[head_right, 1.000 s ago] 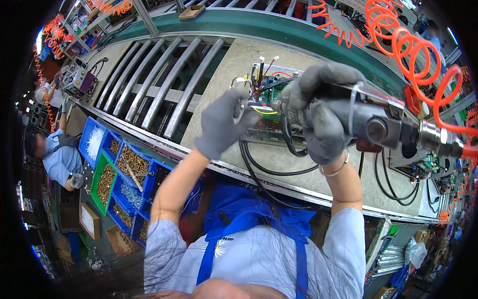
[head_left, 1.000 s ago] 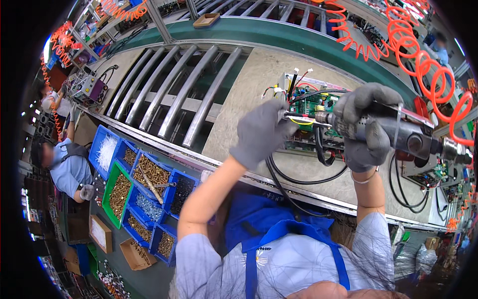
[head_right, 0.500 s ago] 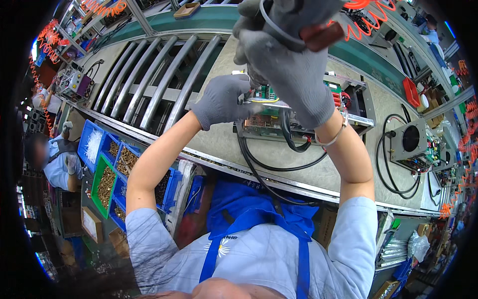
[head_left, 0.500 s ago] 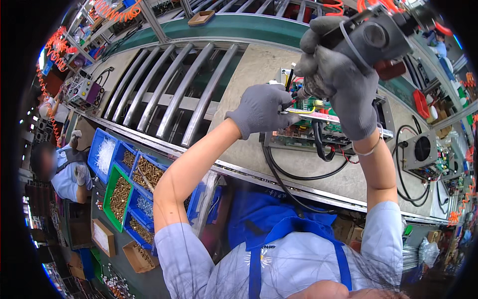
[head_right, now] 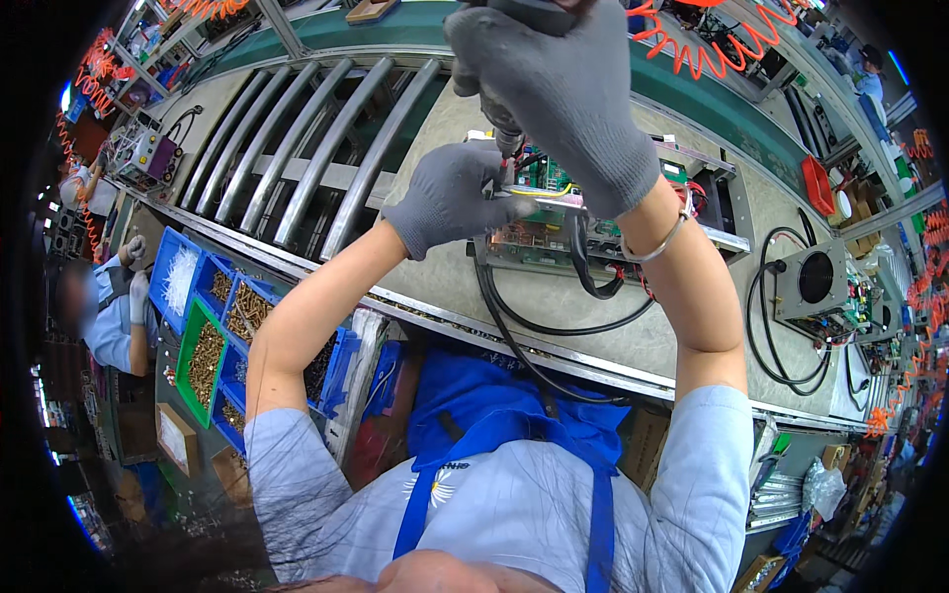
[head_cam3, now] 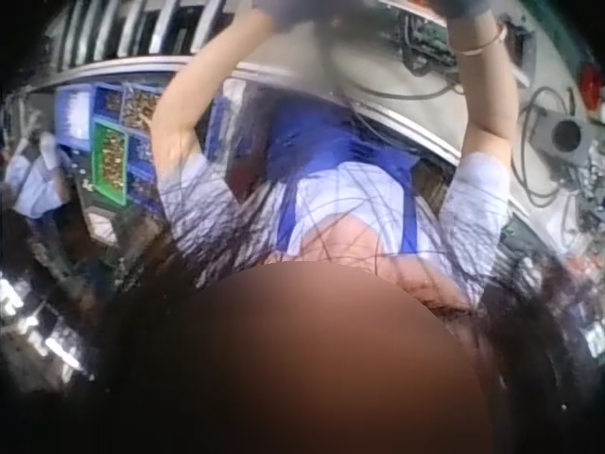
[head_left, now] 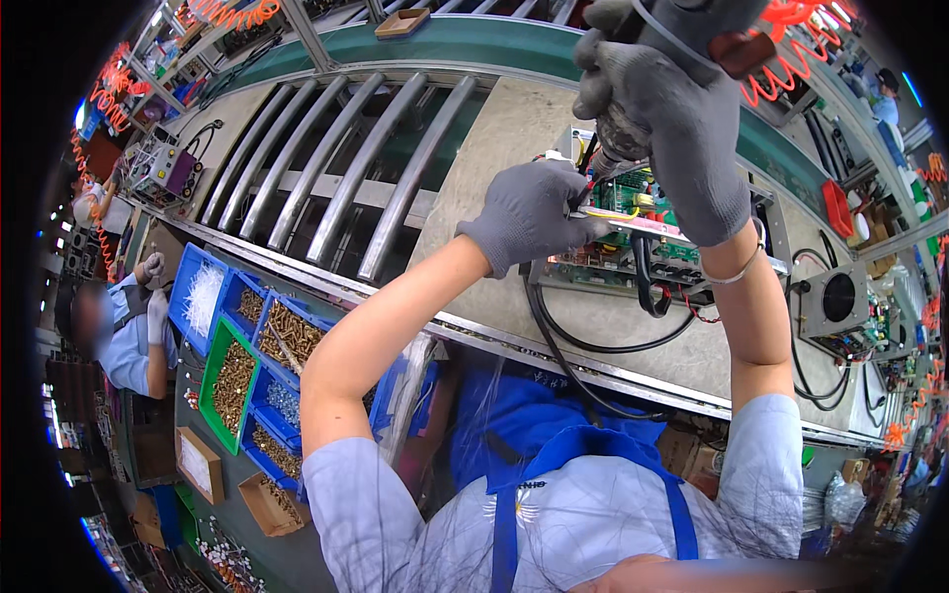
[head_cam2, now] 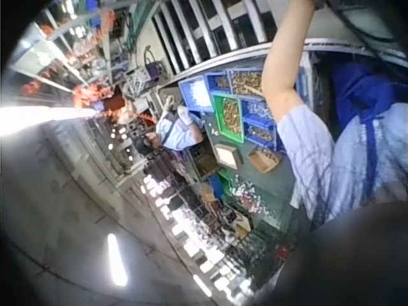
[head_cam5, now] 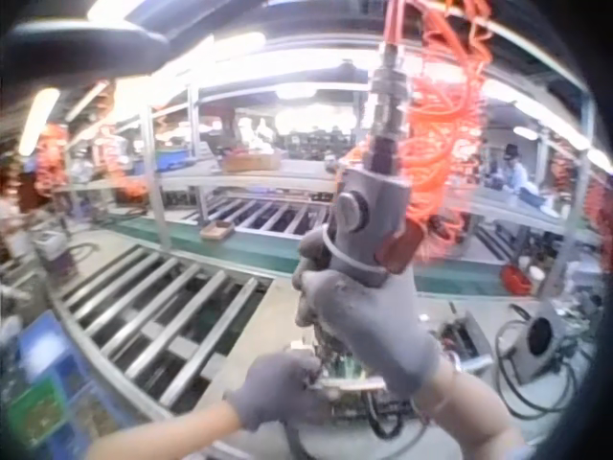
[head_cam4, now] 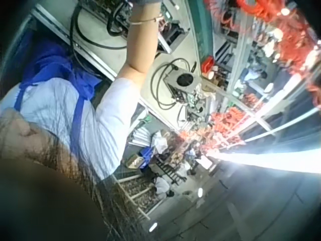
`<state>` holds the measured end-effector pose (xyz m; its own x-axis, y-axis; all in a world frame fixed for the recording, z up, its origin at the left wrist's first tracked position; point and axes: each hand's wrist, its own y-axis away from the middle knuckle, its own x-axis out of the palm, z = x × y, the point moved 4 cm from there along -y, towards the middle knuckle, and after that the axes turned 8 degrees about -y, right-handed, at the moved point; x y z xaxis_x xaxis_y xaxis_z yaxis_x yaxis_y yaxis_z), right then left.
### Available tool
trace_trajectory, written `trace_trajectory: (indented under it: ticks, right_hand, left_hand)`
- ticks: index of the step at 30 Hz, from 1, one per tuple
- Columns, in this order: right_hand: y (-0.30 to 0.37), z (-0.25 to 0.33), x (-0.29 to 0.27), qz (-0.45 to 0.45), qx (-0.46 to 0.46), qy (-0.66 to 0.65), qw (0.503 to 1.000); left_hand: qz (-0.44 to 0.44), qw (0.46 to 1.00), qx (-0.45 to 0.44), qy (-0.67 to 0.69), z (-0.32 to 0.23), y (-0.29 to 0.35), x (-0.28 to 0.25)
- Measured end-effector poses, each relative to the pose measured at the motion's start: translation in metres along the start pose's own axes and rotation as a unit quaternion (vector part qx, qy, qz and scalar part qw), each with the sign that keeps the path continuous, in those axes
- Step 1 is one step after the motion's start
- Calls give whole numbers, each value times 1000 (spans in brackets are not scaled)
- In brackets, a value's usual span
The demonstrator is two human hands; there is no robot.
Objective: The person is assembling an electronic inverter or power supply unit on a production line using an air screwdriver.
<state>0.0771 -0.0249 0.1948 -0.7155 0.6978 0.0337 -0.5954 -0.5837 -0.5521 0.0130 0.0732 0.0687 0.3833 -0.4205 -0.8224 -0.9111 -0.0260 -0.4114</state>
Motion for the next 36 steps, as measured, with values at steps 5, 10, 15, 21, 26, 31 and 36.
trace_trajectory:
  ticks: [5,10,15,21,26,31,36]
  right_hand:
    - [-10,5,13,10,-15,-2,1000]
    - [-13,5,16,10,21,-74,997]
    - [-14,4,13,1,85,-74,994]
    - [-16,21,8,32,68,-79,994]
    - [32,40,-22,110,-33,-184,976]
    - [115,34,-51,75,-77,-281,954]
    - [164,41,-87,50,-226,-215,949]
  left_hand:
    - [5,964,-152,220,10,3,15]
    - [-53,971,-112,206,10,4,20]
    - [-52,963,-126,231,6,3,19]
    - [-153,871,-244,398,7,44,25]
    - [-148,477,-415,760,6,132,70]
    - [-68,500,-385,773,-40,138,97]
    - [53,519,-310,794,-72,103,111]
